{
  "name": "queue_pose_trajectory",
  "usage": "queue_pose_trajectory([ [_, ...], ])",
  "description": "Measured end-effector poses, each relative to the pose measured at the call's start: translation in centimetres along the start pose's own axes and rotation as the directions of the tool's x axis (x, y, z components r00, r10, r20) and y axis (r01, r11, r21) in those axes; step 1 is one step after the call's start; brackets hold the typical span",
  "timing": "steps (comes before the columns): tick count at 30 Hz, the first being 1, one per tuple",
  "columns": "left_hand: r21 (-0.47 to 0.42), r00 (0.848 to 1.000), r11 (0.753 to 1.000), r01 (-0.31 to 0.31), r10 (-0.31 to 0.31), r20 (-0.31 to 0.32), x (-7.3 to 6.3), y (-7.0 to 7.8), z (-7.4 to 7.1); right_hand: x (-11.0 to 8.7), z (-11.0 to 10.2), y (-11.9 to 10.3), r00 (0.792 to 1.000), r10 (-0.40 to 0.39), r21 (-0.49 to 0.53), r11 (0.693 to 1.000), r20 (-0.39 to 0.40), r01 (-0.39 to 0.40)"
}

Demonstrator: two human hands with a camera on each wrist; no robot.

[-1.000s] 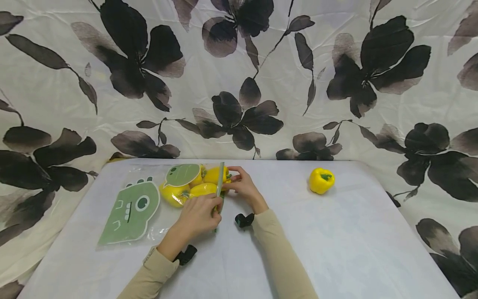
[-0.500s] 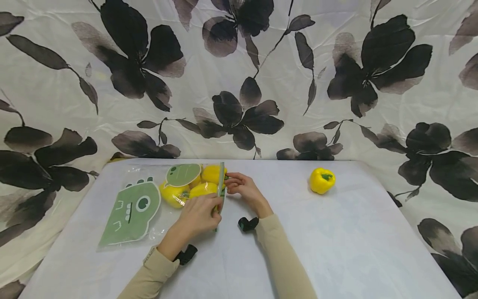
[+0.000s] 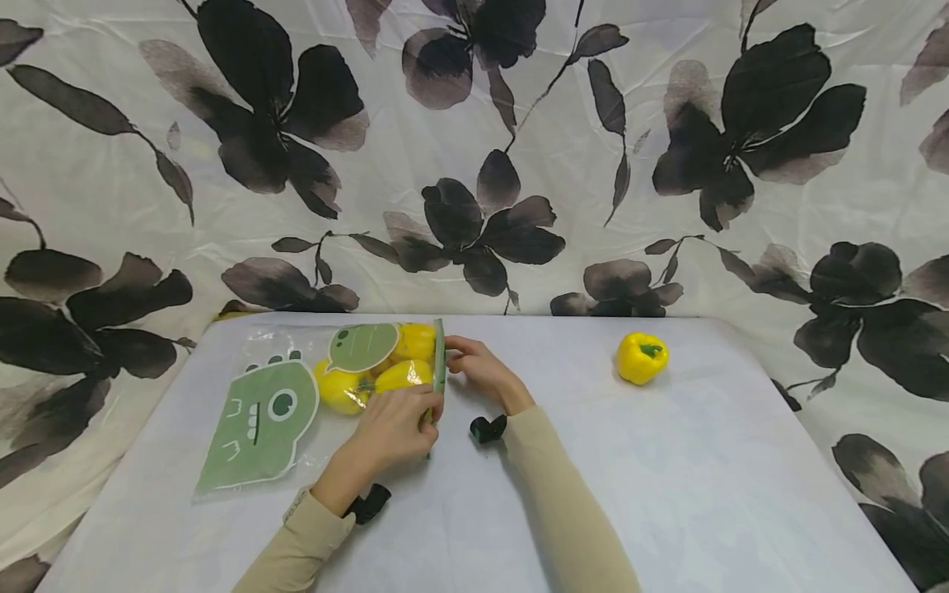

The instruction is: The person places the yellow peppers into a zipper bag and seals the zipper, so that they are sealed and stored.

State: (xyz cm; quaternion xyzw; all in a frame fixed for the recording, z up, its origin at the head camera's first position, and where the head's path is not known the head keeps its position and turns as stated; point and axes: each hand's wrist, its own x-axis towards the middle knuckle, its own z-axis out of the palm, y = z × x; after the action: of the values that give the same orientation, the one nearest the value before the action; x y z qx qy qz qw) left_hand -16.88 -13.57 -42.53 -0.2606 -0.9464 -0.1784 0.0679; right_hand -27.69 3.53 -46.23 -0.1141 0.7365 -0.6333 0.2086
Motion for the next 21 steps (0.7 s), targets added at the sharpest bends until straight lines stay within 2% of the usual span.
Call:
queue_pose_trajectory([
  [6, 0.018, 1.000, 1.000, -0.019, 0.019, 0.004, 0.01, -0.12, 0.02, 0.53, -0.16, -0.18, 1.000, 0.026, -0.034, 0.999, -0.010, -0.026],
  [11, 0.023, 1.000, 1.000, -0.011, 0.011, 0.008, 0.07, -0.11, -0.07, 0.85, -0.33, 0.03, 0.999, 0.015, -0.008, 1.000, -0.047, -0.015],
  [21, 0.021, 1.000, 1.000, -0.014, 0.014, -0.001, -0.04, -0.20, -0.21, 0.94, -0.24, 0.43, 0.998, 0.054, 0.074, 0.996, -0.020, -0.052],
])
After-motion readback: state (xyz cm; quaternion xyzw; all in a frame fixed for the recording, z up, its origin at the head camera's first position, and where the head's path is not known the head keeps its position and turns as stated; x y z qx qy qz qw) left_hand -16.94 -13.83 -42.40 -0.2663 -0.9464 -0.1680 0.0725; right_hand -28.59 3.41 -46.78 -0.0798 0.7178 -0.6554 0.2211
